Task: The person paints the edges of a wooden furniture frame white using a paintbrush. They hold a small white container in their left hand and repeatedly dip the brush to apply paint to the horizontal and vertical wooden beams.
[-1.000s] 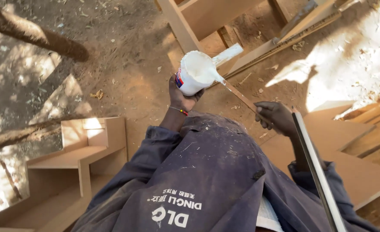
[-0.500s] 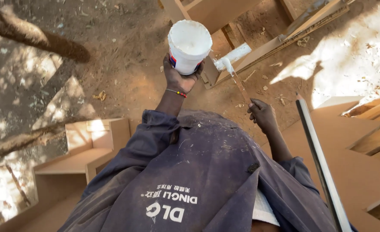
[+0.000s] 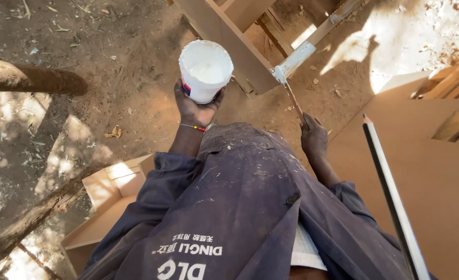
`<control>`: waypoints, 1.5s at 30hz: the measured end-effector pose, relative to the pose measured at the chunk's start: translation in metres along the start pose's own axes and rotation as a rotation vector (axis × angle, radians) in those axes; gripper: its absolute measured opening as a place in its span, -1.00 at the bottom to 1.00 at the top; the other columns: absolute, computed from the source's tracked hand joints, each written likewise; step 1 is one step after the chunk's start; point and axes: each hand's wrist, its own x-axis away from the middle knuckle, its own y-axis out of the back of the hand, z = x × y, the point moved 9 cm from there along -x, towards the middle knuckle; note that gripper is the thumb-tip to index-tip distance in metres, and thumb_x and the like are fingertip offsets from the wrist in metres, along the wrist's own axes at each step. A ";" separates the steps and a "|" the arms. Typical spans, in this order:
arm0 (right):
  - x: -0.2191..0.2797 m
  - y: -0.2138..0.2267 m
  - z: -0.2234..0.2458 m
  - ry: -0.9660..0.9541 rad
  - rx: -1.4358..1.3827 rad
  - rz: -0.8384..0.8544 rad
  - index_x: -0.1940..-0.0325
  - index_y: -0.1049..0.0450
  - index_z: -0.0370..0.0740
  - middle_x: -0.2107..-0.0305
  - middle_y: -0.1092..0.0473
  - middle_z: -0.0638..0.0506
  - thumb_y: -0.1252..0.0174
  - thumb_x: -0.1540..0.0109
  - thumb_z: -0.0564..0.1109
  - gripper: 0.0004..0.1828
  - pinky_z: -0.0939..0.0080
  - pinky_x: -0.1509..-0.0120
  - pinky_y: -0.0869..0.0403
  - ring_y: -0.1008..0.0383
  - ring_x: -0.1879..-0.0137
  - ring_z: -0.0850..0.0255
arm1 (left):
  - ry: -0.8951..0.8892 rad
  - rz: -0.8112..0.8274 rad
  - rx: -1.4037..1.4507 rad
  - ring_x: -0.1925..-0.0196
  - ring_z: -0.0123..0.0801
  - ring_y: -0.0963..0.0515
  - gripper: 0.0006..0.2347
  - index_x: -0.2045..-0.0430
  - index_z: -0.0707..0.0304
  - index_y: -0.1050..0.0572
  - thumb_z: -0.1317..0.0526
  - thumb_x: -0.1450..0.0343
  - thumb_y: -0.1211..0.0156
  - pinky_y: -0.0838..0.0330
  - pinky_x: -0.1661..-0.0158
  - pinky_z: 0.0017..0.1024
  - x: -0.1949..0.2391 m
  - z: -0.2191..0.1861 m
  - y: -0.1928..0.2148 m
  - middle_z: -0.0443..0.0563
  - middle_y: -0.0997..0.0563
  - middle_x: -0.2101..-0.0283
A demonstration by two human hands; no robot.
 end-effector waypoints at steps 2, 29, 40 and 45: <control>-0.003 -0.004 0.006 0.045 0.014 -0.029 -0.28 -0.50 -0.15 0.10 -0.45 -0.40 -0.09 -0.39 -0.14 -0.64 -0.42 -0.04 -0.39 -0.43 -0.06 -0.47 | -0.029 -0.012 -0.021 0.09 0.32 -0.56 -0.47 0.03 0.13 -0.43 -0.25 -0.32 -0.08 -0.56 0.02 0.19 -0.003 -0.019 0.008 0.29 -0.54 0.07; -0.006 -0.052 0.021 0.007 -0.029 -0.066 -0.28 -0.53 -0.04 0.03 -0.51 -0.20 -0.17 -0.39 -0.05 -0.64 -0.26 -0.20 -0.41 -0.46 -0.15 -0.27 | -0.056 -0.036 0.020 0.10 0.34 -0.57 -0.49 0.09 0.13 -0.50 -0.25 -0.30 -0.10 -0.58 0.03 0.17 -0.002 -0.130 0.061 0.33 -0.56 0.10; -0.049 -0.083 0.066 0.082 -0.050 -0.055 -0.27 -0.50 -0.10 0.13 -0.50 -0.31 -0.10 -0.38 -0.07 -0.64 -0.40 -0.11 -0.37 -0.44 -0.09 -0.39 | -0.060 -0.001 0.033 0.09 0.35 -0.56 -0.48 0.10 0.12 -0.51 -0.25 -0.26 -0.16 -0.57 0.05 0.17 -0.006 -0.135 0.058 0.30 -0.56 0.08; -0.067 -0.097 0.087 0.088 0.011 -0.015 -0.27 -0.50 -0.06 0.02 -0.50 -0.25 -0.14 -0.36 0.01 -0.60 -0.33 -0.21 -0.40 -0.44 -0.17 -0.29 | -0.069 0.002 0.056 0.09 0.35 -0.56 -0.49 0.09 0.12 -0.51 -0.25 -0.27 -0.17 -0.58 0.06 0.16 -0.008 -0.141 0.068 0.30 -0.55 0.07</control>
